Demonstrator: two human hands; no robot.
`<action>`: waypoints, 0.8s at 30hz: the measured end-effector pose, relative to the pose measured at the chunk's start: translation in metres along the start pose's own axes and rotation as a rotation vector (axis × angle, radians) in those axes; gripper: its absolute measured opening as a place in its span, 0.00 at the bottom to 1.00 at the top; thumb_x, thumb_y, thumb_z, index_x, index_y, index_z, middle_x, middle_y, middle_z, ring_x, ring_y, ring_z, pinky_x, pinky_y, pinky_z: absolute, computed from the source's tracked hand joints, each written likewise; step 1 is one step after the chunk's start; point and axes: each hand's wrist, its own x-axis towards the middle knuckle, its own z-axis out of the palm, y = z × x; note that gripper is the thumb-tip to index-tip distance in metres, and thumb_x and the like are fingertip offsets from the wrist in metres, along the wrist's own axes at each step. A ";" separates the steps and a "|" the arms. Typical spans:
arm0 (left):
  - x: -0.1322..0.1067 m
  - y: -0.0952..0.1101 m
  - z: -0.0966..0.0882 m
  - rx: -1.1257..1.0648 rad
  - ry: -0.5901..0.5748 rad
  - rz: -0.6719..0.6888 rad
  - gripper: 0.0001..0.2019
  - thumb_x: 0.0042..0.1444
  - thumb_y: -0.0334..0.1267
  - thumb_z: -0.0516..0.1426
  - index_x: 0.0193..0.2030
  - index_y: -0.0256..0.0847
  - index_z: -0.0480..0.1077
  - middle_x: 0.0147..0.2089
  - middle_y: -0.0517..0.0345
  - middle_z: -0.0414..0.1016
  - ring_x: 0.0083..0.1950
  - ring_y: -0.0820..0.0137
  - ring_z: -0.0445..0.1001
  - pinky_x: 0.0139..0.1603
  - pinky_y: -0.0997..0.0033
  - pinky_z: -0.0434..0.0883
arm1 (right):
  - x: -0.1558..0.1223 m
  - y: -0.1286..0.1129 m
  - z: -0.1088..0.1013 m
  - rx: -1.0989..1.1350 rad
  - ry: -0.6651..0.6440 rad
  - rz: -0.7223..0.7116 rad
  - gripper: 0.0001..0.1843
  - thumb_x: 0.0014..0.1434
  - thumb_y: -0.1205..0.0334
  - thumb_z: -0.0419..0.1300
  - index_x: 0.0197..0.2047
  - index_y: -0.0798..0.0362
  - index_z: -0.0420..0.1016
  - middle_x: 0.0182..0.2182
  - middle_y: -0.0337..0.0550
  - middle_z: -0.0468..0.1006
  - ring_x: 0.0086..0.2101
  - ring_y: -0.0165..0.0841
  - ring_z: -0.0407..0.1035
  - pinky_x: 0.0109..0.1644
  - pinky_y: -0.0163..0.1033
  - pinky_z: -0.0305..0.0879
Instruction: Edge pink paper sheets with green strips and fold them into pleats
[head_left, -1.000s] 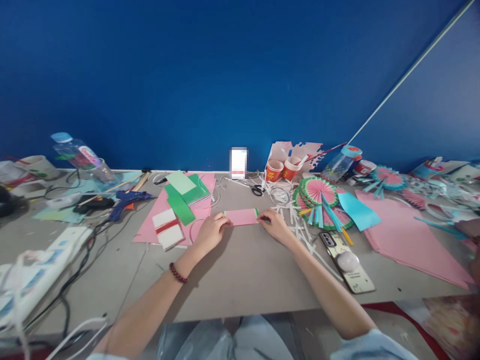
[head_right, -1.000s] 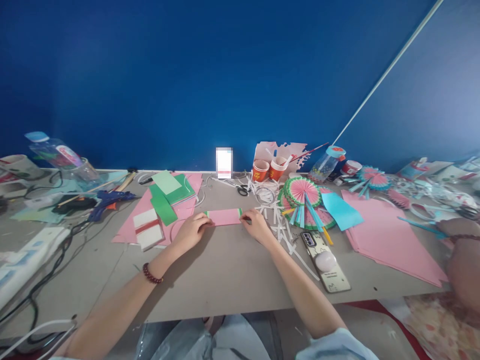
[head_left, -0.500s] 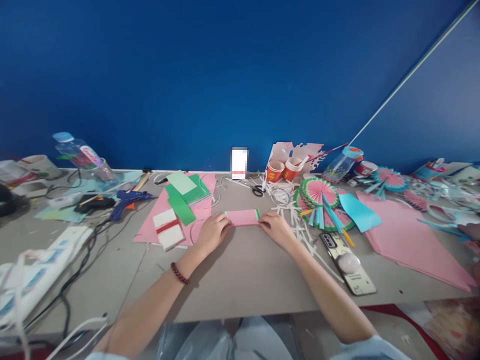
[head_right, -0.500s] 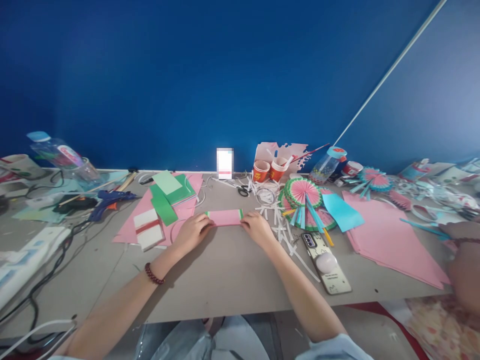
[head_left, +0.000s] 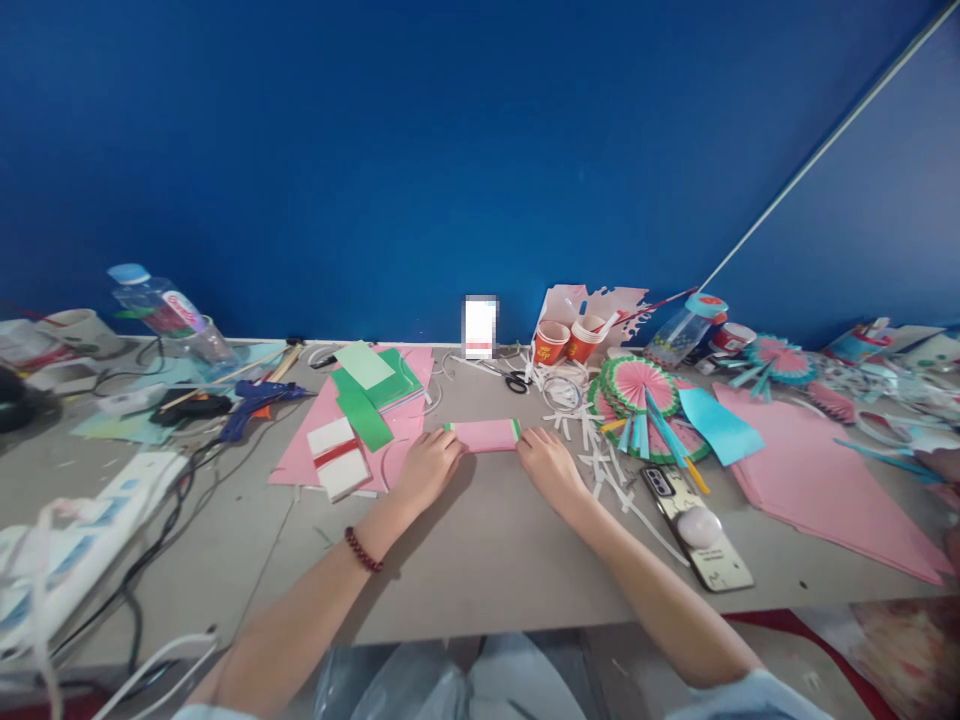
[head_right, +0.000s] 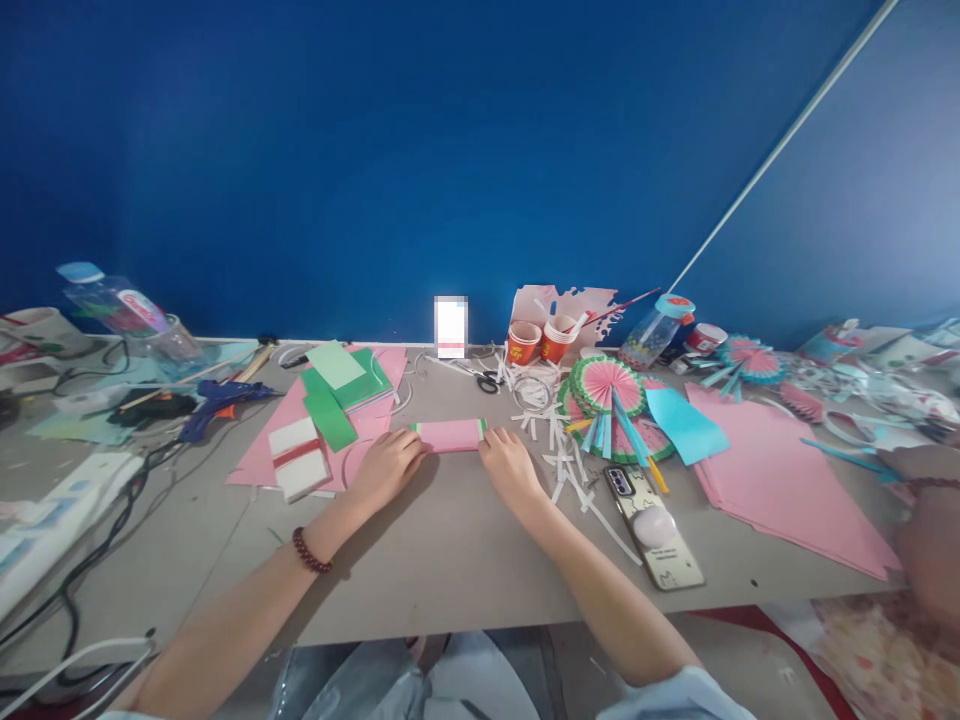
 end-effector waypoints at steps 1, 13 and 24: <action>-0.001 0.002 -0.001 0.036 -0.005 0.008 0.09 0.62 0.31 0.50 0.42 0.38 0.71 0.39 0.52 0.71 0.45 0.62 0.68 0.45 0.61 0.65 | -0.002 -0.003 -0.001 -0.014 0.003 0.001 0.10 0.59 0.74 0.54 0.38 0.55 0.75 0.39 0.52 0.75 0.42 0.40 0.67 0.43 0.41 0.62; -0.015 0.049 0.000 0.170 -0.046 -0.116 0.12 0.57 0.32 0.51 0.46 0.33 0.70 0.43 0.43 0.70 0.44 0.58 0.69 0.41 0.60 0.68 | -0.016 -0.035 -0.013 -0.058 -0.001 0.094 0.24 0.59 0.72 0.52 0.59 0.59 0.64 0.40 0.58 0.74 0.41 0.43 0.68 0.41 0.45 0.64; -0.017 0.067 -0.002 0.247 -0.068 -0.224 0.22 0.55 0.36 0.52 0.55 0.29 0.65 0.49 0.36 0.69 0.49 0.53 0.69 0.42 0.60 0.69 | -0.021 -0.043 -0.012 -0.052 -0.041 0.109 0.26 0.59 0.67 0.53 0.61 0.58 0.63 0.45 0.59 0.73 0.47 0.45 0.64 0.47 0.46 0.60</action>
